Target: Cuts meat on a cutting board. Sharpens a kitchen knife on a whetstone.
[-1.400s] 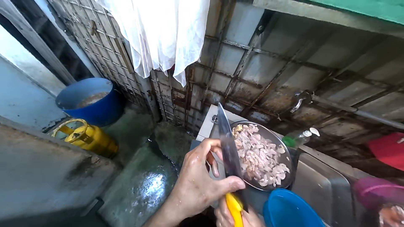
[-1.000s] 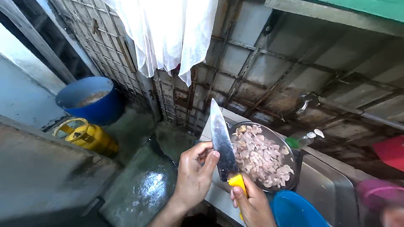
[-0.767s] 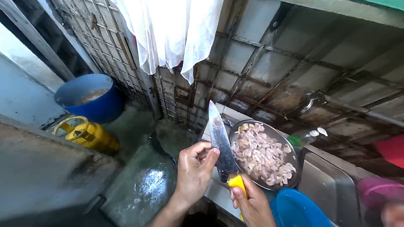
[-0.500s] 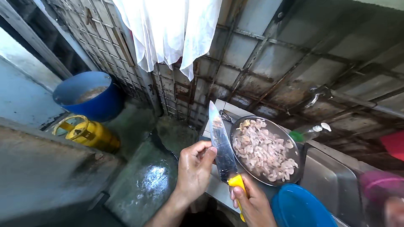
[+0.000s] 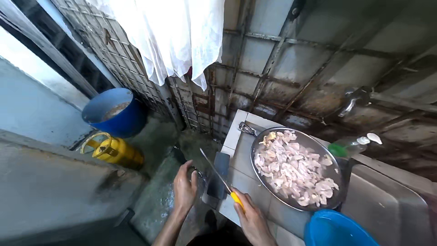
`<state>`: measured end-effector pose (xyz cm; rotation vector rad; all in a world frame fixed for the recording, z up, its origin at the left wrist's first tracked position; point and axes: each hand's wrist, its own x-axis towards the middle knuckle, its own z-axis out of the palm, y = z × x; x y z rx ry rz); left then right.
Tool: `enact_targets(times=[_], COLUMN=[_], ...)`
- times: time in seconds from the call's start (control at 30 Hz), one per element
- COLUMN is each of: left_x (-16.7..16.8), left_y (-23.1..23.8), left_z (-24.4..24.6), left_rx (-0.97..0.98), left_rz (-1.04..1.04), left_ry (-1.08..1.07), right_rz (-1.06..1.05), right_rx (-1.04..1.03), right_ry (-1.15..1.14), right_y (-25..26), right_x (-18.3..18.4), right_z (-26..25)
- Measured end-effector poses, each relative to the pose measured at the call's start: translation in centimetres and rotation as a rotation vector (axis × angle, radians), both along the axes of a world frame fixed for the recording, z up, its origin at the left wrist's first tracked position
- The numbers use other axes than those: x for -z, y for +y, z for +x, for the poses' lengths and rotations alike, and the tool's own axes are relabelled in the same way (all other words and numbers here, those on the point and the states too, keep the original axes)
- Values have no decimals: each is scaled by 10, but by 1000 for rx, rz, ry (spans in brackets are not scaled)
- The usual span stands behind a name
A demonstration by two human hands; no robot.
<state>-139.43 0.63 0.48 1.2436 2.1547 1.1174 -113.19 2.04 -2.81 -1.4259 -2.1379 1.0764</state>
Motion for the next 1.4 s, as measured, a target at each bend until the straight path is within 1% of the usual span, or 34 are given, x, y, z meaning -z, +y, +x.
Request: enact_targets(times=[0.03, 0.1, 0.17, 0.23, 0.27, 0.33, 0.4, 0.43, 0.5, 0.53, 0.6, 0.67, 0.7, 0.77, 0.8, 0.87, 0.9, 0.97, 1.0, 1.03, 1.1, 1.13, 1.2, 1.3, 1.4], left_x=[13, 31, 54, 79, 91, 111, 116, 114, 112, 111, 107, 102, 102, 105, 107, 107, 105, 98, 94, 92, 88, 86, 84, 84, 82], left_y=[-7, -13, -14, -7, 0, 9, 7, 4, 8, 17, 53, 93, 105, 111, 109, 100, 93, 87, 87, 87, 90, 94, 105, 114, 116], left_z=[-2, -4, -5, -7, -9, -7, -1, 1, -4, -13, -35, -56, -65, -74, -72, -57, -48, -32, -24, -18, -2, 8, 33, 68, 80], left_rx=[20, 155, 361, 534, 601, 723, 849, 900, 944, 940, 915, 928, 954, 1014, 1024, 969, 885, 624, 494, 406, 362, 378, 398, 386, 334], left_rz=[-47, -154, -260, -351, -370, -379, -345, -326, -307, -299, -311, -407, -449, -460, -422, -317, -245, -140, -146, -208, -397, -475, -585, -693, -753], left_ry=[138, 317, 458, 541, 578, 632, 642, 636, 624, 615, 602, 622, 638, 668, 673, 650, 608, 509, 442, 362, 221, 202, 263, 480, 552], right_rz=[80, 178, 242, 270, 260, 114, -46, -75, -59, -47, -10, 18, 14, -20, -27, 42, 95, 161, 177, 178, 144, 129, 157, 228, 245], right_rx=[20, 34, 49, 63, 63, 26, -30, -37, -38, -28, 24, 57, 55, 56, 69, 126, 158, 206, 235, 273, 377, 428, 506, 572, 605], right_ry=[-113, -261, -313, -333, -352, -410, -449, -455, -467, -469, -458, -472, -490, -513, -519, -510, -504, -476, -437, -373, -235, -189, -140, -114, -87], right_y=[-2, -3, -9, -17, -20, -30, -45, -51, -50, -44, -17, 16, 26, 26, 22, 7, -4, -20, -25, -31, -38, -40, -41, -40, -41], right_x=[21, 54, 79, 94, 96, 89, 75, 71, 68, 66, 67, 68, 68, 70, 70, 76, 82, 92, 96, 98, 97, 94, 91, 86, 77], right_z=[-2, -9, -15, -13, -10, 2, 17, 21, 19, 9, -25, -55, -64, -68, -64, -53, -49, -40, -35, -29, -16, -9, 5, 27, 43])
